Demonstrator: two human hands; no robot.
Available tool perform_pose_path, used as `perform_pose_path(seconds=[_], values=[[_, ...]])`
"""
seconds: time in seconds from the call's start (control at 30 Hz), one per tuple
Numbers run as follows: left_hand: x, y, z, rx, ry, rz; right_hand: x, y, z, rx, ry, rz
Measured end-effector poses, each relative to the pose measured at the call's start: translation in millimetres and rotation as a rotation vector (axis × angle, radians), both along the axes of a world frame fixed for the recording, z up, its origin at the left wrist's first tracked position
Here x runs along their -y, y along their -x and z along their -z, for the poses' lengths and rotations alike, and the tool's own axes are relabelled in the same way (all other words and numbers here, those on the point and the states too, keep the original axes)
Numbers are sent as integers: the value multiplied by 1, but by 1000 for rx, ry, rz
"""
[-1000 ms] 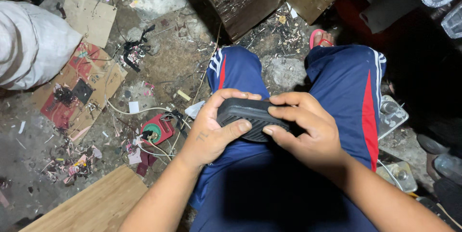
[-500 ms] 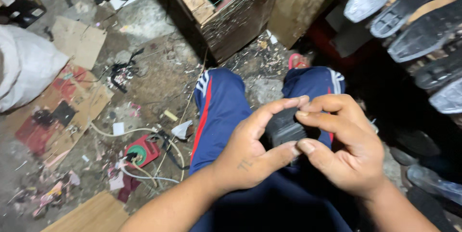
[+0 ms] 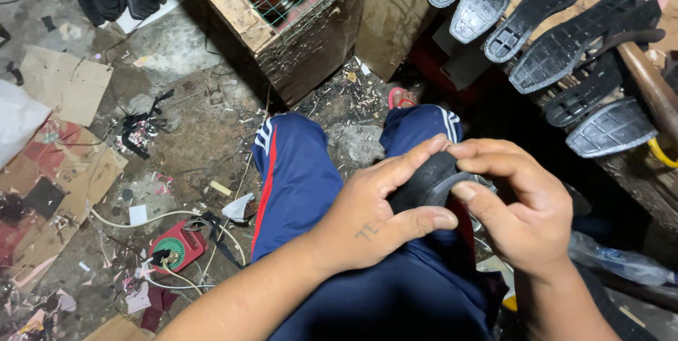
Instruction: The person sits on the floor holding a sandal with a black rubber sole and a strap upper. They press and align the sole against the upper with both hands, then use a wooden stick tool to rub and press along the joined sole edge, repositioning the sandal to work around it.
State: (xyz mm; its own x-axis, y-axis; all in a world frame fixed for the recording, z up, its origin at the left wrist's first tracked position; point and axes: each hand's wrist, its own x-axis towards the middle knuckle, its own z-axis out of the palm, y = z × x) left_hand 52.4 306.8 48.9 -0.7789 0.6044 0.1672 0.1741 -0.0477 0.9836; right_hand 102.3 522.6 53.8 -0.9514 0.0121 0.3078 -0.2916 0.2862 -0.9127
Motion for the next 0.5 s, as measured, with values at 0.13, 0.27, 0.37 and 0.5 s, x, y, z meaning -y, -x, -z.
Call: perform_pose_path(seconds=[0.13, 0.27, 0.37, 0.5], values=[[-14, 2, 1, -198, 138, -81, -9, 4, 12, 107, 176, 40], [-26, 8, 1, -209, 171, -74, -20, 12, 19, 144, 341, 17], [-29, 14, 1, -269, 177, -43, -26, 14, 22, 165, 395, 35], [-33, 18, 0, -271, 184, -30, -29, 13, 25, 158, 369, 63]])
